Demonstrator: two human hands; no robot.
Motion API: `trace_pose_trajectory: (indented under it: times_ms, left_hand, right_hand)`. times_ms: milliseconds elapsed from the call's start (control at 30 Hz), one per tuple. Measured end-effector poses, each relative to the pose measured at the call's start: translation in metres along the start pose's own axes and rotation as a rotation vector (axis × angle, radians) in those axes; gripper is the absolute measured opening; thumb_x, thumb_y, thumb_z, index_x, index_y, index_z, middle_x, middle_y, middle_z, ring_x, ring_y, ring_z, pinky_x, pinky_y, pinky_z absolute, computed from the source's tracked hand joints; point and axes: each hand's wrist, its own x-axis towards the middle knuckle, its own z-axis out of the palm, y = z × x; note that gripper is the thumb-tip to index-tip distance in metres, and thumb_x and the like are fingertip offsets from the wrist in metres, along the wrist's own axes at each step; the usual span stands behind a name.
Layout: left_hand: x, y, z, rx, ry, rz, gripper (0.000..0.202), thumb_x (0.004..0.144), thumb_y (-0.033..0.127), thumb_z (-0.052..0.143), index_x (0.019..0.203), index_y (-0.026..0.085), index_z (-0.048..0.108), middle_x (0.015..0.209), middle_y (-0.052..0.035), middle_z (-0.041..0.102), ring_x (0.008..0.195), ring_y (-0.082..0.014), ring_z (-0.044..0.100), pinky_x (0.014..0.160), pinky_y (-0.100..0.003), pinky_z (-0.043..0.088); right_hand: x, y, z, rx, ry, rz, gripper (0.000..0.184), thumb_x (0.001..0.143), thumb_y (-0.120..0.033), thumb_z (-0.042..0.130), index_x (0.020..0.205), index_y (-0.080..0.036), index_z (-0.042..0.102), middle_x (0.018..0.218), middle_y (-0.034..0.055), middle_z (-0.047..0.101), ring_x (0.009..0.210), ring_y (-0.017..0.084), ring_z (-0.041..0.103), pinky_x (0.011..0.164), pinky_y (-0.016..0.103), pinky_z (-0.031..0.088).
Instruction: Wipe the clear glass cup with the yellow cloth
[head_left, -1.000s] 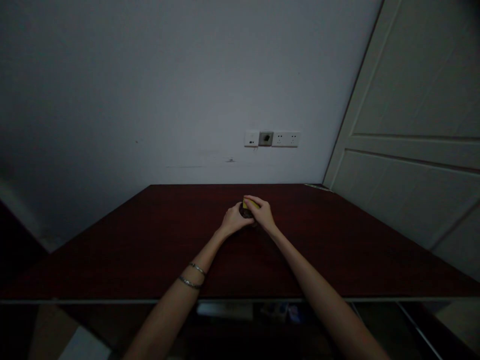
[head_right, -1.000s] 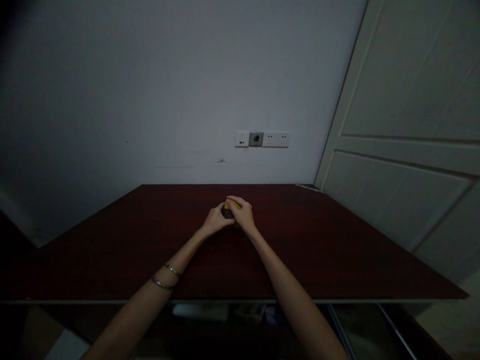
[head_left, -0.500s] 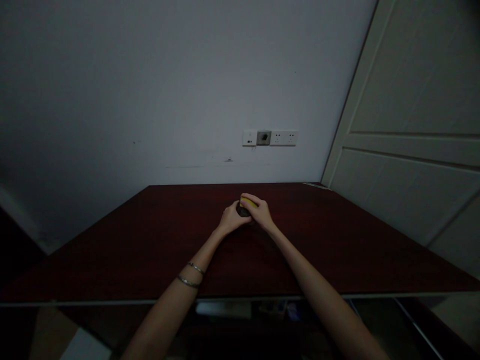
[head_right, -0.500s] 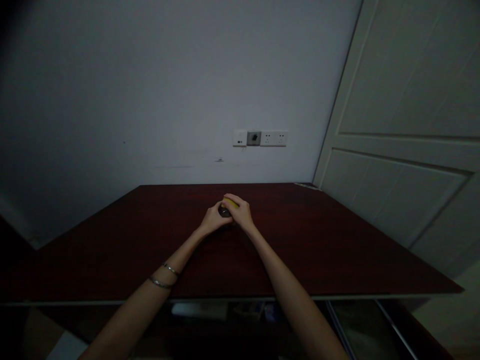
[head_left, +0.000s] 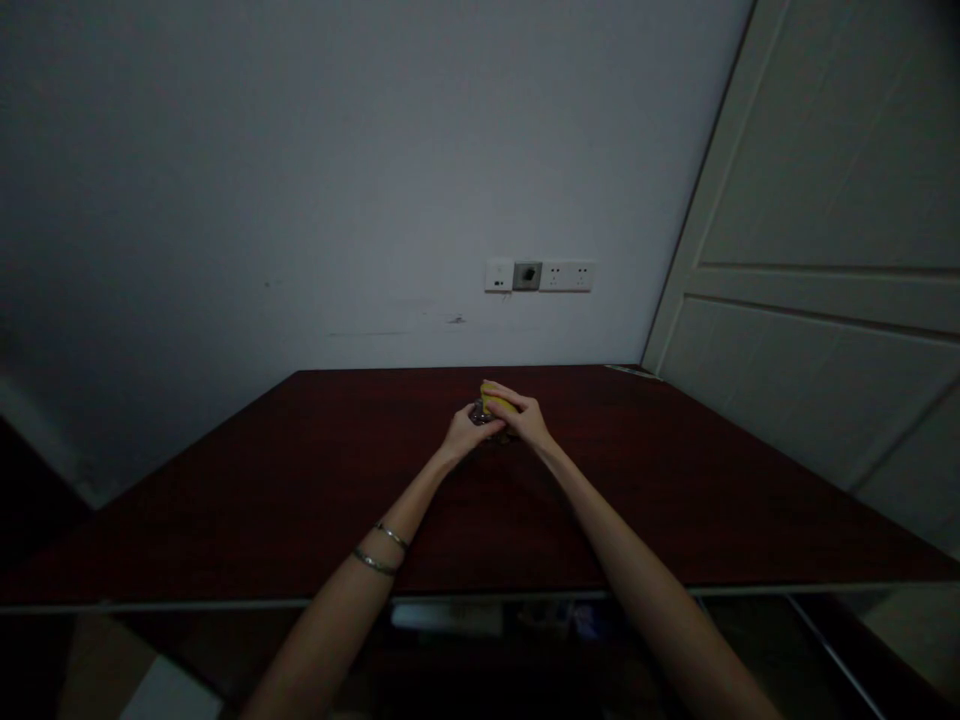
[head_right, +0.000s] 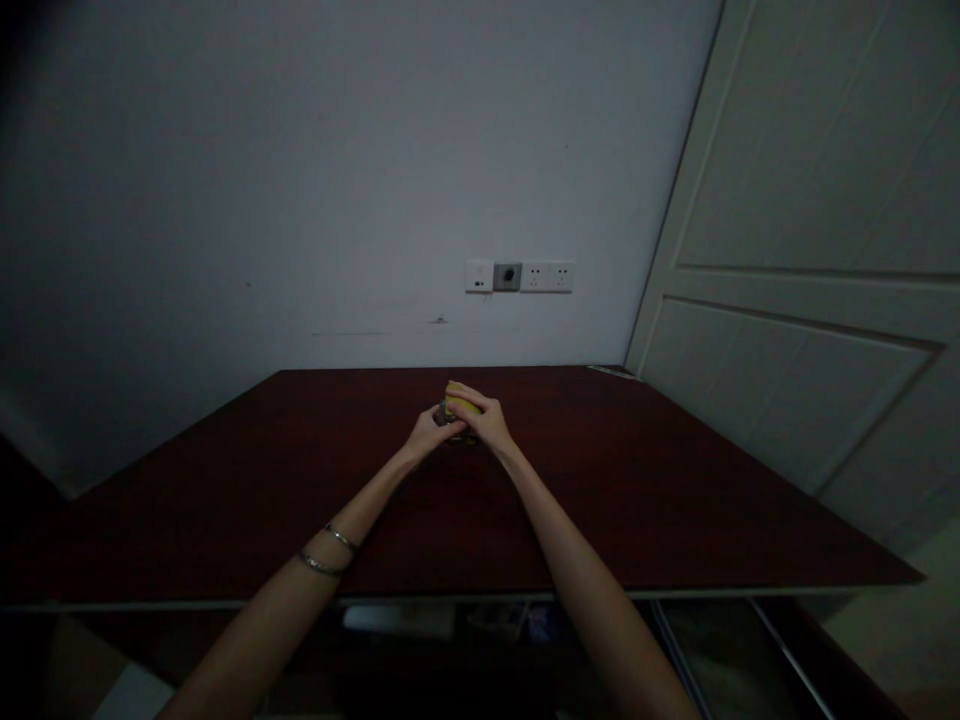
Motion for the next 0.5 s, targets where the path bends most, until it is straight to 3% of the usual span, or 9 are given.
trace_pose_trajectory:
  times_ms: [100, 333, 500]
  left_hand:
    - [-0.002, 0.0, -0.002, 0.054, -0.03, 0.047, 0.057, 0.055, 0.037, 0.073, 0.101, 0.008, 0.055, 0.094, -0.01, 0.063, 0.082, -0.0186, 0.059, 0.073, -0.029, 0.047]
    - [-0.006, 0.004, -0.003, 0.153, -0.104, 0.115, 0.062, 0.051, 0.034, 0.077, 0.105, 0.012, 0.055, 0.097, -0.008, 0.063, 0.087, -0.0192, 0.059, 0.079, -0.031, 0.047]
    - [-0.006, 0.005, -0.003, 0.252, -0.023, 0.142, 0.063, 0.052, 0.034, 0.076, 0.108, 0.014, 0.054, 0.1, -0.0089, 0.063, 0.092, -0.0215, 0.059, 0.083, -0.034, 0.045]
  right_hand:
    - [0.001, 0.005, -0.002, 0.008, 0.043, 0.061, 0.035, 0.067, -0.04, 0.064, 0.096, -0.022, 0.067, 0.114, 0.0054, 0.061, 0.109, 0.022, 0.053, 0.097, 0.037, 0.039]
    - [0.002, 0.019, -0.002, 0.039, 0.275, 0.184, 0.041, 0.065, -0.044, 0.065, 0.094, -0.015, 0.067, 0.1, 0.0092, 0.067, 0.096, 0.024, 0.06, 0.088, 0.038, 0.045]
    - [0.0, 0.009, 0.001, 0.025, 0.104, 0.084, 0.032, 0.065, -0.04, 0.065, 0.09, -0.02, 0.069, 0.108, 0.0062, 0.064, 0.104, 0.022, 0.056, 0.093, 0.037, 0.041]
